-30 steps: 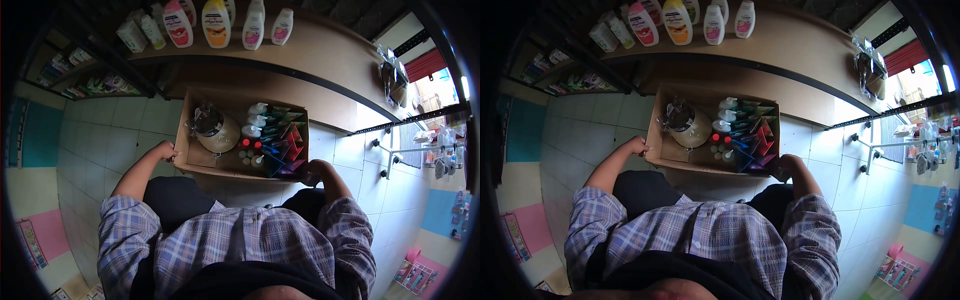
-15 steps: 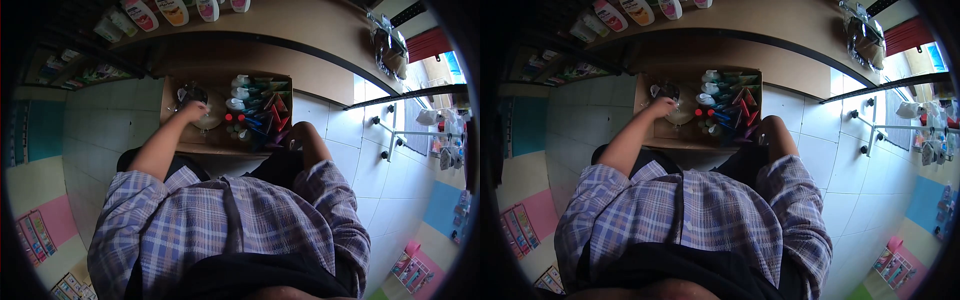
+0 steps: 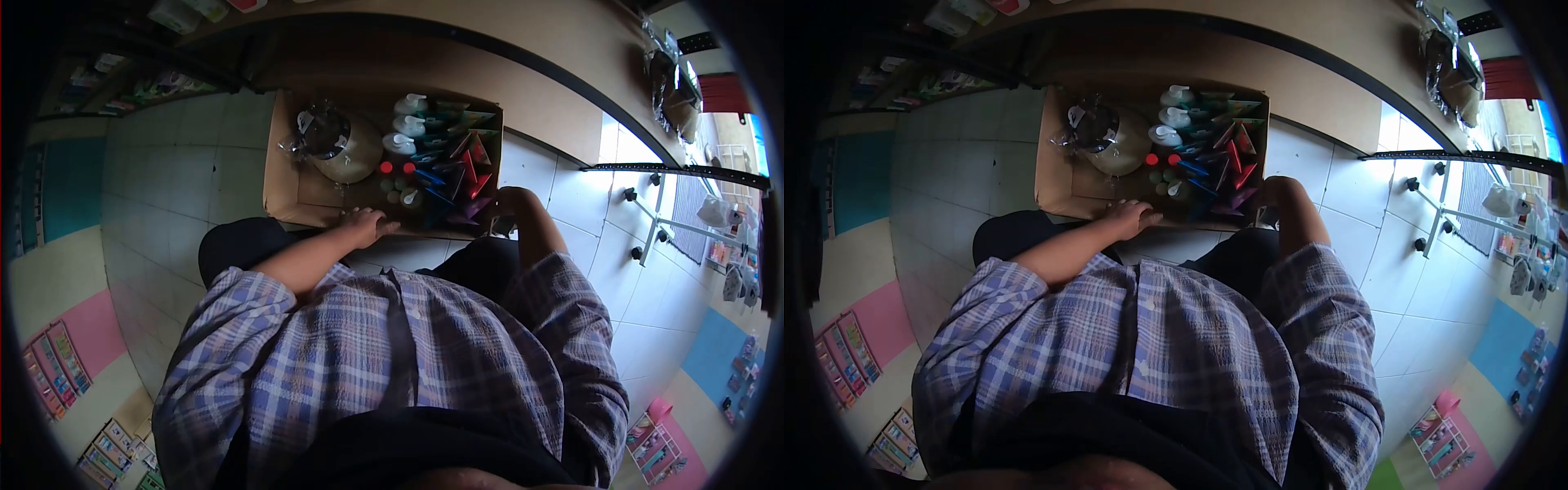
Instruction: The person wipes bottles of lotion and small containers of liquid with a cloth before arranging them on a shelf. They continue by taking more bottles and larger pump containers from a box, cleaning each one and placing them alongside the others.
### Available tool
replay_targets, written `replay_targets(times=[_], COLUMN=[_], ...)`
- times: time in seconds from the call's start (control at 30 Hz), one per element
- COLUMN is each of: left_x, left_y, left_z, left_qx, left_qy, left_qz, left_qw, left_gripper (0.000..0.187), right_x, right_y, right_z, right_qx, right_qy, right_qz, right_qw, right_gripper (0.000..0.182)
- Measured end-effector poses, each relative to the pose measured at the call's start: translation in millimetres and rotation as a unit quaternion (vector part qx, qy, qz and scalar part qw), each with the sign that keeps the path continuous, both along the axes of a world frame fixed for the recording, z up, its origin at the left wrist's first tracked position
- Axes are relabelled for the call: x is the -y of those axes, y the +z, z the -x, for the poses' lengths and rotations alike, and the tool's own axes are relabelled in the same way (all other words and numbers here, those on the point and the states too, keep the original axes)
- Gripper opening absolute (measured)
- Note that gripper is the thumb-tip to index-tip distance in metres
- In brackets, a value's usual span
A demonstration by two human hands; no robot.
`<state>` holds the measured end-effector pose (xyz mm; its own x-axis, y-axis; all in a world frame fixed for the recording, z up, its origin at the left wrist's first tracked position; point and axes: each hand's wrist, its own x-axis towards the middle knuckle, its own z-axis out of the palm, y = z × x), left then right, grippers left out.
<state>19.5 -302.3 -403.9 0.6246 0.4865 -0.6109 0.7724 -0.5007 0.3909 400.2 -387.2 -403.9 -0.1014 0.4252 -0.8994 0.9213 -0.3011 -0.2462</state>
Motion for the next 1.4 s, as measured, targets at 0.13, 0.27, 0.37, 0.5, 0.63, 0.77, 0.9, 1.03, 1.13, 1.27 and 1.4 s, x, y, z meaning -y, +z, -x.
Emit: replay_targets(times=[0.13,0.27,0.37,0.5,0.63,0.77,0.9,1.03,1.13,1.27,1.4], left_x=[7,6,5,-2,-24,-41,-56,-57,-57,-75,-87], left_y=[9,-4,-6,-11,-29,-60,-58,-50,-68,-39,-51], left_z=[7,8,6,5,-9,-12,-25,-32,-16,-1,-13], left_qx=[-0.052,-0.062,-0.068,-0.08,-0.066,0.007,0.02,0.01,0.098,0.131,0.127], left_qy=[-0.129,-0.128,-0.12,-0.144,-0.014,0.021,-0.08,-0.1,-0.15,-0.155,-0.136], left_qz=[0.003,0.009,0.019,0.028,0.218,0.153,0.125,0.147,0.159,0.229,0.219], left_qw=[0.99,0.99,0.99,0.986,0.974,0.988,0.989,0.984,0.971,0.952,0.958], left_gripper=[0.055,0.056,0.055,0.057,0.078,0.085,0.083,0.087,0.091,0.091,0.09], right_x=[-1,7,7,19,22,10,-2,-18,-43,-46,-54], right_y=[22,26,32,4,17,49,122,189,249,234,157], right_z=[11,16,19,15,29,66,109,135,158,182,155], right_qx=[0.0,-0.022,-0.007,-0.007,0.076,0.29,0.276,0.206,0.173,0.191,0.013], right_qy=[-0.055,-0.201,-0.185,-0.193,-0.209,-0.221,-0.257,-0.291,-0.284,-0.328,-0.265], right_qz=[-0.006,0.04,0.035,-0.045,-0.051,-0.077,-0.115,-0.152,-0.187,-0.316,-0.288], right_qw=[0.998,0.979,0.982,0.98,0.974,0.928,0.919,0.922,0.924,0.87,0.92], right_gripper=[0.045,0.044,0.042,0.04,0.039,0.035,0.036,0.033,0.032,0.048,0.053])
